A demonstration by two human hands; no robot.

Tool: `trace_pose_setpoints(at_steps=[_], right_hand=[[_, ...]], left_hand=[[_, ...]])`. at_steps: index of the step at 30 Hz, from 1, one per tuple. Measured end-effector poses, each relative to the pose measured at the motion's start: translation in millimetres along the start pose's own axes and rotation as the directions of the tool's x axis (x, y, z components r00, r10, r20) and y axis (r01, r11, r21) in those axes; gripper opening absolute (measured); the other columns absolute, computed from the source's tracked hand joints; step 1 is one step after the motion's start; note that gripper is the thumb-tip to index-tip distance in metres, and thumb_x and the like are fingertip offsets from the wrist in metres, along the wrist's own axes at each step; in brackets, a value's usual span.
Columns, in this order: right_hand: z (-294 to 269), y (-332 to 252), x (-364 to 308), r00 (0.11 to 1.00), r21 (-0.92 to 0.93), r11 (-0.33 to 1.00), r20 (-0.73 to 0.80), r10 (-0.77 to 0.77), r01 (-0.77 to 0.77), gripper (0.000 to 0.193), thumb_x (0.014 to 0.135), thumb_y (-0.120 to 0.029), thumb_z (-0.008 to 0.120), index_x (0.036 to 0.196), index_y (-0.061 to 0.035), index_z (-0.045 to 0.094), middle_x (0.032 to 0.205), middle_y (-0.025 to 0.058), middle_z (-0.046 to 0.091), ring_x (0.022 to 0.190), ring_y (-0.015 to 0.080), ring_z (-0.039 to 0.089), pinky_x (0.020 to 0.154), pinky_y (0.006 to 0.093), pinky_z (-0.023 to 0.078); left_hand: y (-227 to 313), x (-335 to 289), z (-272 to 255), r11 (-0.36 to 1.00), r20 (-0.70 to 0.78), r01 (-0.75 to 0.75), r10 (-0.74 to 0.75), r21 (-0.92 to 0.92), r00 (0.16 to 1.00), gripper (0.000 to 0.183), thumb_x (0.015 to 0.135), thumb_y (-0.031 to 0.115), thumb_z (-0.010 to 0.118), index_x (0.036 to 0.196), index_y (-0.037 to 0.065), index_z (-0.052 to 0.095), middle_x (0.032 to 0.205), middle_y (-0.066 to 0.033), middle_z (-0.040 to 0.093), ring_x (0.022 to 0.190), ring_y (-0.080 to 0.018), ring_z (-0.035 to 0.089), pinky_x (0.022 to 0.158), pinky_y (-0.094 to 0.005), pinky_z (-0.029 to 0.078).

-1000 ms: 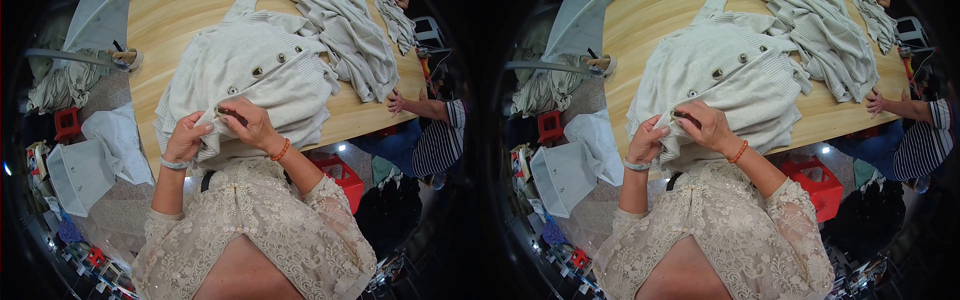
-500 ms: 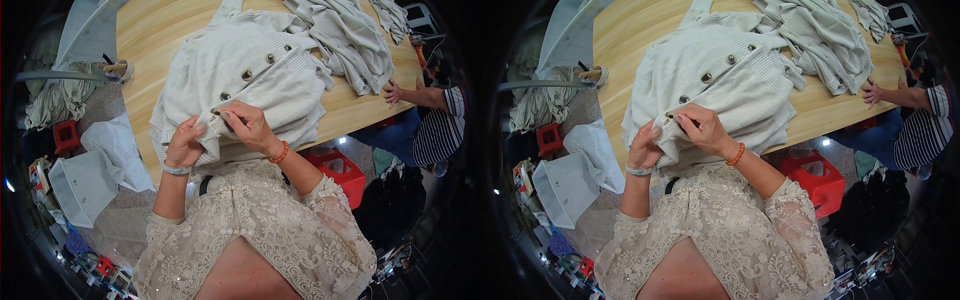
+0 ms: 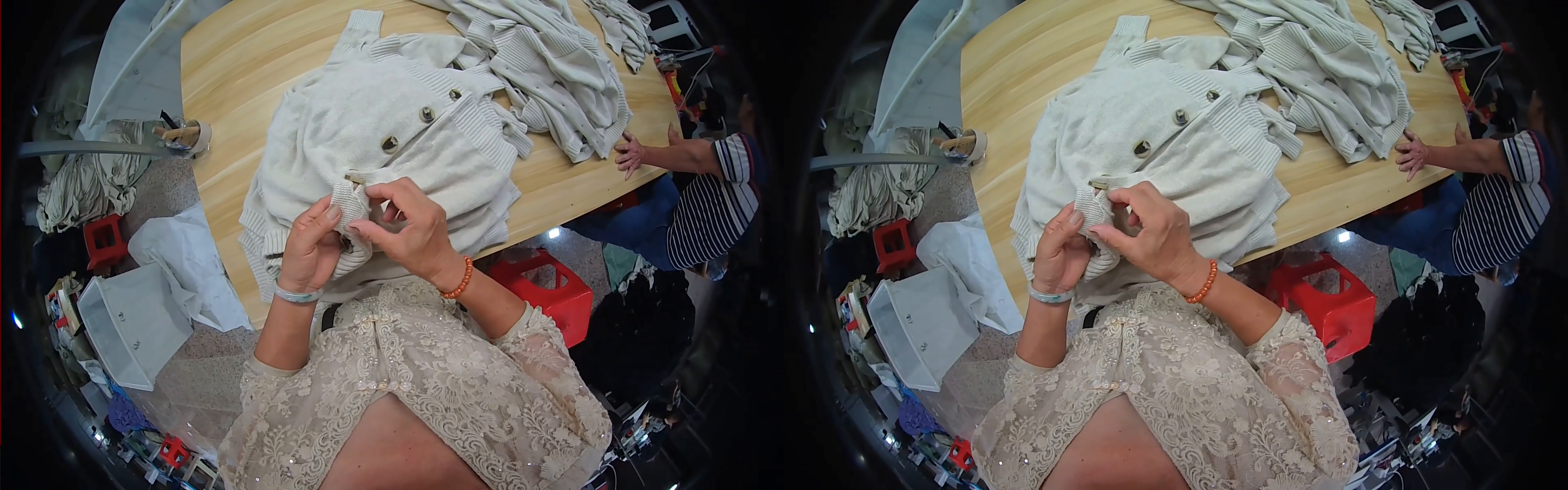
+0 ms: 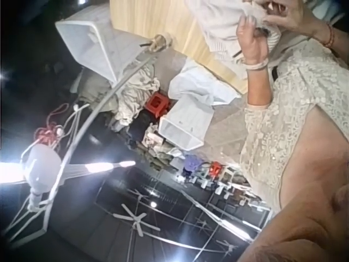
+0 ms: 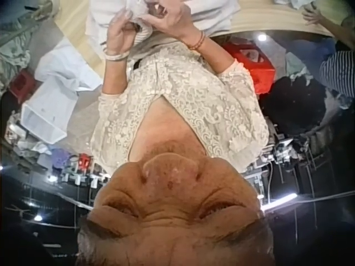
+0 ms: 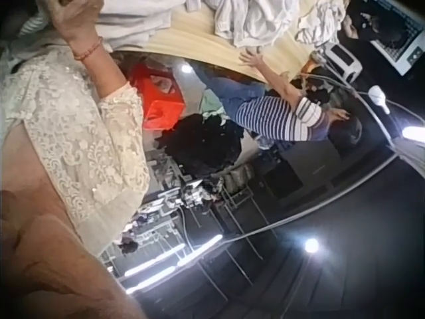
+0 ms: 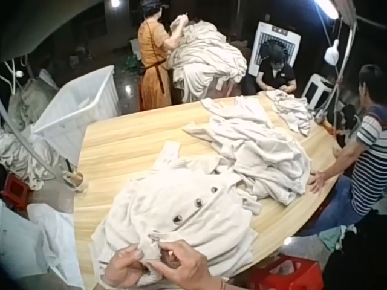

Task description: Trimming loose threads and inspecting buttons on a cardigan using scissors in a factory.

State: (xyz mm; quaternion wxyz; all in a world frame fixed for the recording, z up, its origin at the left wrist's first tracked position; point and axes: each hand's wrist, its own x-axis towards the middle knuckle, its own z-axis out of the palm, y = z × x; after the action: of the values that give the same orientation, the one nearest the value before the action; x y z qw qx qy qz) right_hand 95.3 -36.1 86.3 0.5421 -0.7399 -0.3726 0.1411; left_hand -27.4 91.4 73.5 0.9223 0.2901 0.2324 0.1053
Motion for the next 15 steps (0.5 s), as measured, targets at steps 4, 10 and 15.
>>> trace_pose_setpoints(at_steps=[4, 10, 15], right_hand=[[2, -2, 1, 0.996, 0.062, 0.994, -0.005, 0.094, -0.093, 0.024, 0.075, -0.014, 0.075, 0.094, -0.0044, 0.065, 0.077, 0.0056, 0.060, 0.055, 0.0154, 0.057, 0.051, 0.0277, 0.046], [-3, 3, 4, 1.000, 0.002, 1.000, -0.003, 0.014, -0.014, 0.010, 0.078, -0.006, 0.069, 0.087, -0.0027, 0.067, 0.074, 0.0076, 0.060, 0.053, 0.0156, 0.056, 0.051, 0.0288, 0.044], [-12, 5, 4, 0.984, 0.197, 0.970, 0.131, 0.116, -0.141, 0.007, 0.081, -0.004, 0.067, 0.087, -0.0009, 0.067, 0.073, 0.0051, 0.058, 0.054, 0.0097, 0.049, 0.051, 0.0241, 0.040]], left_hand=[[-6, 4, 2, 0.998, 0.000, -0.048, 0.048, 0.043, 0.999, 0.035, 0.094, 0.010, 0.054, 0.126, -0.005, 0.053, 0.116, -0.0098, 0.064, 0.104, -0.0144, 0.060, 0.094, -0.0294, 0.044], [-9, 4, -3, 0.997, 0.009, -0.058, 0.058, 0.058, 0.998, 0.034, 0.094, 0.009, 0.054, 0.125, -0.005, 0.054, 0.115, -0.0093, 0.064, 0.105, -0.0141, 0.059, 0.095, -0.0289, 0.043], [-8, 1, -2, 0.997, 0.027, -0.056, 0.055, 0.047, 0.998, 0.035, 0.093, 0.008, 0.054, 0.126, -0.005, 0.053, 0.116, -0.0094, 0.064, 0.106, -0.0147, 0.059, 0.097, -0.0295, 0.042]])
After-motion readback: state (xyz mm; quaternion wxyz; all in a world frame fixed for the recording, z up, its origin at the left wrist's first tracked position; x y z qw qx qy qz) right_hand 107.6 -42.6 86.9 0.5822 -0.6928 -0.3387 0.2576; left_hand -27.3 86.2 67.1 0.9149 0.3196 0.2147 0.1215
